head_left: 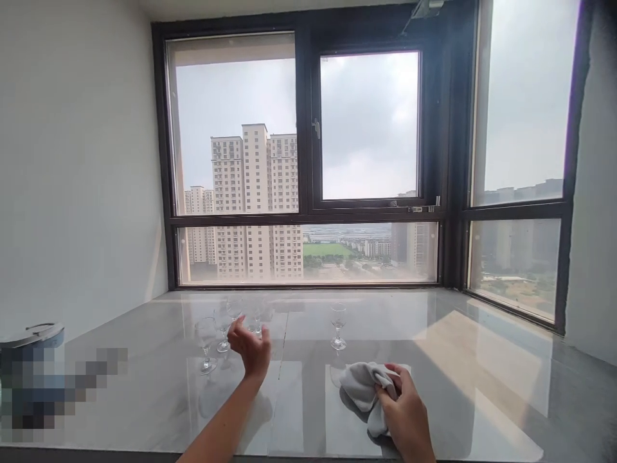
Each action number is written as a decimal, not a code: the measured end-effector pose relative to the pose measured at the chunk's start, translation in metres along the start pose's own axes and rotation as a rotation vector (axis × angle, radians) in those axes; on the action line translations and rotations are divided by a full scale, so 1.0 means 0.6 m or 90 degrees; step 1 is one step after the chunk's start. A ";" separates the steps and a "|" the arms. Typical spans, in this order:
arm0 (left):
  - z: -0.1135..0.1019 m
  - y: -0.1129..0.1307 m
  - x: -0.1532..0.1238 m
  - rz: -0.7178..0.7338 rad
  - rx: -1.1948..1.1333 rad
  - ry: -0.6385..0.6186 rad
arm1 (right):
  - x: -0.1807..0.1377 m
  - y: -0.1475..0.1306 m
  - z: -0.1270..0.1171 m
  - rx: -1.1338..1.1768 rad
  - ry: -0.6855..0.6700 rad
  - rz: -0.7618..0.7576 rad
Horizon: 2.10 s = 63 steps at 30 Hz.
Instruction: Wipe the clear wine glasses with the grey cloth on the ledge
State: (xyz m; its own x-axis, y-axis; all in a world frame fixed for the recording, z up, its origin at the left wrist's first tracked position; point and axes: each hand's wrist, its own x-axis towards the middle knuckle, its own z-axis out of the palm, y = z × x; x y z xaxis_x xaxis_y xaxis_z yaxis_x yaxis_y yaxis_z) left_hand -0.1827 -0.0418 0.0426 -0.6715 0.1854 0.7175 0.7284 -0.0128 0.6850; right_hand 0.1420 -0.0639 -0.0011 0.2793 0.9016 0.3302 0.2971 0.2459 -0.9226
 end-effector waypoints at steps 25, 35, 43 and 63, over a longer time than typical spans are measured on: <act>0.046 0.077 -0.121 0.344 -0.225 -0.562 | 0.007 0.018 0.020 0.009 0.027 -0.070; 0.066 0.134 -0.174 0.310 -0.192 -0.663 | -0.008 0.006 0.017 -0.018 0.027 -0.143; 0.056 0.146 -0.167 0.409 -0.138 -0.695 | -0.042 0.001 0.039 0.071 0.150 -0.239; 0.087 0.128 -0.174 0.227 -0.283 -0.722 | -0.024 0.023 -0.001 0.082 0.265 -0.047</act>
State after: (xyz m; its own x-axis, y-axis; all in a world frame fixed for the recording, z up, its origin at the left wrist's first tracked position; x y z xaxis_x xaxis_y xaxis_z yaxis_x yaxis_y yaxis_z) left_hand -0.0499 -0.0110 0.0138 0.2056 0.8353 0.5100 0.5875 -0.5221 0.6183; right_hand 0.1429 -0.0736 -0.0183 0.6133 0.6662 0.4243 0.2211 0.3709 -0.9020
